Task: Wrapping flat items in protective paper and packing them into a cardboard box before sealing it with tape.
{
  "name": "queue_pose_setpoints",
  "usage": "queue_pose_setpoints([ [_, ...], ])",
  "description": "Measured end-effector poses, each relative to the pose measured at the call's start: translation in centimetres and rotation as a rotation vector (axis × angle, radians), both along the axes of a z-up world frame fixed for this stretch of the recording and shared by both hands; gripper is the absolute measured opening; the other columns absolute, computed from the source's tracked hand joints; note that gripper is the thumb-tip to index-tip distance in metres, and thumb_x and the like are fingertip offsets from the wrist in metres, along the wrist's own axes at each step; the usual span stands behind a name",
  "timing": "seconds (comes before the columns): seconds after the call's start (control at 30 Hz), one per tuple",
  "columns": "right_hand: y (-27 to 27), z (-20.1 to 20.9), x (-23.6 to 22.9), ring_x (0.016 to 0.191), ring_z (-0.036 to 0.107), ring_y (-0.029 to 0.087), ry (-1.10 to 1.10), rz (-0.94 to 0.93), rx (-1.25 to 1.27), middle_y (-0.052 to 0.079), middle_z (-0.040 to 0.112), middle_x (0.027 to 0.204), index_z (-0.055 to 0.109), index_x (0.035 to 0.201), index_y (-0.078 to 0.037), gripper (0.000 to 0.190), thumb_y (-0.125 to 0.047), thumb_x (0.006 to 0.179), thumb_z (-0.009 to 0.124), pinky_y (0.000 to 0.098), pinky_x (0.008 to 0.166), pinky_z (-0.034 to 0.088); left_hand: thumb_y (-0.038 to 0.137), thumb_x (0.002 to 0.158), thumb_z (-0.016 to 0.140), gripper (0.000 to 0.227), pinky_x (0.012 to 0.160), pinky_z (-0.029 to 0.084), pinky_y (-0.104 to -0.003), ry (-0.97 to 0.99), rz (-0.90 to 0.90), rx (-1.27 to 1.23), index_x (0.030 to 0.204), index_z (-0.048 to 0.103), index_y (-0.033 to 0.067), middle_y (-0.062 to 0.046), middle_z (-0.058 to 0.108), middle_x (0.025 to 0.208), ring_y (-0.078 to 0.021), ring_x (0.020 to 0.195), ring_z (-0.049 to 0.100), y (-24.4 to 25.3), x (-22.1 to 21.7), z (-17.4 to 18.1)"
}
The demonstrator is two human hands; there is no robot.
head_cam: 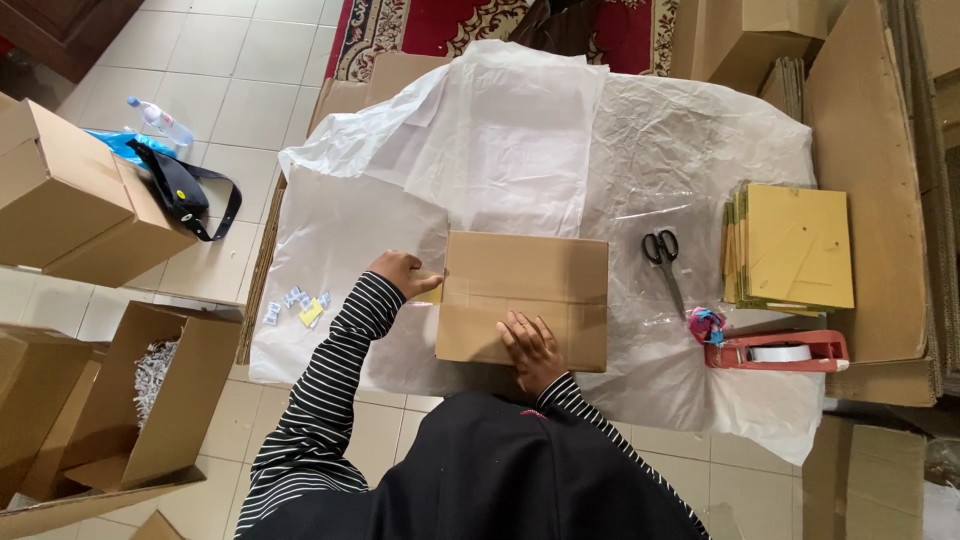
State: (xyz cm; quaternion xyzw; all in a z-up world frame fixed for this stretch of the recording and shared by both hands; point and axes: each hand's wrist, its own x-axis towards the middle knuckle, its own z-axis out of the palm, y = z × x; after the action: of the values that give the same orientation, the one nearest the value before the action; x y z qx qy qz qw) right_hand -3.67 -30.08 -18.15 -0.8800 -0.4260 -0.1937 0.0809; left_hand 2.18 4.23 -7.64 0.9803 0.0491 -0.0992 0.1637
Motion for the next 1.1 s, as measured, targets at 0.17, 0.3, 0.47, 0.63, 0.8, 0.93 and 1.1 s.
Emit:
queue_pose_setpoints([
  [0.17, -0.4, -1.6, 0.1, 0.147, 0.039, 0.028, 0.001, 0.034, 0.064, 0.014, 0.04, 0.156, 0.041, 0.156, -0.015, 0.086, -0.031, 0.074, 0.064, 0.0487, 0.125, 0.027, 0.068, 0.073, 0.067, 0.061, 0.075, 0.059, -0.045, 0.045, -0.01, -0.011, 0.084, 0.079, 0.0091, -0.014, 0.076, 0.083, -0.0366, 0.089, 0.073, 0.0, 0.0, 0.1],
  [0.3, -0.4, -2.9, 0.0, 0.145, 0.041, 0.03, -0.011, 0.026, 0.059, 0.016, 0.042, 0.154, 0.043, 0.154, -0.013, 0.081, -0.028, 0.077, 0.062, 0.0494, 0.124, 0.028, 0.071, 0.072, 0.066, 0.058, 0.072, 0.06, -0.038, 0.073, -0.018, 0.115, 0.082, 0.08, 0.0149, -0.008, 0.077, 0.079, -0.0284, 0.084, 0.075, 0.0, -0.4, 0.2],
  [0.47, -0.4, -2.8, 0.1, 0.143, 0.043, 0.031, -0.029, 0.05, 0.102, 0.017, 0.043, 0.153, 0.043, 0.154, -0.012, 0.08, -0.032, 0.078, 0.061, 0.0508, 0.122, 0.03, 0.069, 0.078, 0.065, 0.061, 0.076, 0.06, -0.043, 0.084, -0.04, 0.05, 0.088, 0.079, 0.0112, -0.013, 0.077, 0.085, -0.0339, 0.09, 0.074, 0.0, -0.8, 1.3],
  [0.63, -0.4, 0.6, -0.5, 0.145, 0.039, 0.031, 0.048, 0.041, 0.035, 0.017, 0.04, 0.155, 0.039, 0.155, -0.011, 0.095, -0.031, 0.067, 0.067, 0.0491, 0.125, 0.025, 0.071, 0.08, 0.061, 0.064, 0.085, 0.06, -0.042, 0.171, 0.004, 0.061, 0.1, 0.08, 0.0136, -0.011, 0.078, 0.099, -0.032, 0.101, 0.073, -0.9, -0.7, 2.0],
  [0.8, -1.3, 2.1, 0.7, 0.15, 0.033, 0.034, 0.129, -0.056, 0.143, 0.023, 0.031, 0.163, 0.031, 0.158, -0.001, 0.107, -0.066, 0.079, 0.065, 0.0461, 0.127, 0.019, 0.076, 0.08, 0.059, 0.073, 0.093, 0.058, -0.039, 0.231, 0.024, 0.047, 0.114, 0.078, 0.0141, -0.009, 0.078, 0.111, -0.029, 0.11, 0.072, -0.7, -0.8, 0.9],
  [0.93, -5.3, 2.9, 2.7, 0.152, 0.027, 0.042, 0.171, -0.341, 0.173, 0.029, 0.026, 0.165, 0.03, 0.157, 0.005, 0.116, -0.078, 0.081, 0.057, 0.0552, 0.12, 0.025, 0.076, 0.082, 0.056, 0.075, 0.097, 0.056, -0.041, 0.253, 0.033, 0.041, 0.118, 0.076, 0.0136, -0.01, 0.077, 0.116, -0.0303, 0.115, 0.07, -1.0, -1.0, 0.6],
  [1.1, -7.2, 3.2, 3.4, 0.157, 0.019, 0.037, 0.242, -0.401, 0.026, 0.024, 0.02, 0.17, 0.027, 0.159, 0.003, 0.122, -0.089, 0.08, 0.042, 0.0528, 0.125, 0.017, 0.078, 0.081, 0.056, 0.075, 0.097, 0.056, -0.041, 0.24, 0.026, 0.053, 0.117, 0.077, 0.0158, -0.009, 0.077, 0.114, -0.0294, 0.113, 0.07, -0.8, -1.0, -0.5],
])
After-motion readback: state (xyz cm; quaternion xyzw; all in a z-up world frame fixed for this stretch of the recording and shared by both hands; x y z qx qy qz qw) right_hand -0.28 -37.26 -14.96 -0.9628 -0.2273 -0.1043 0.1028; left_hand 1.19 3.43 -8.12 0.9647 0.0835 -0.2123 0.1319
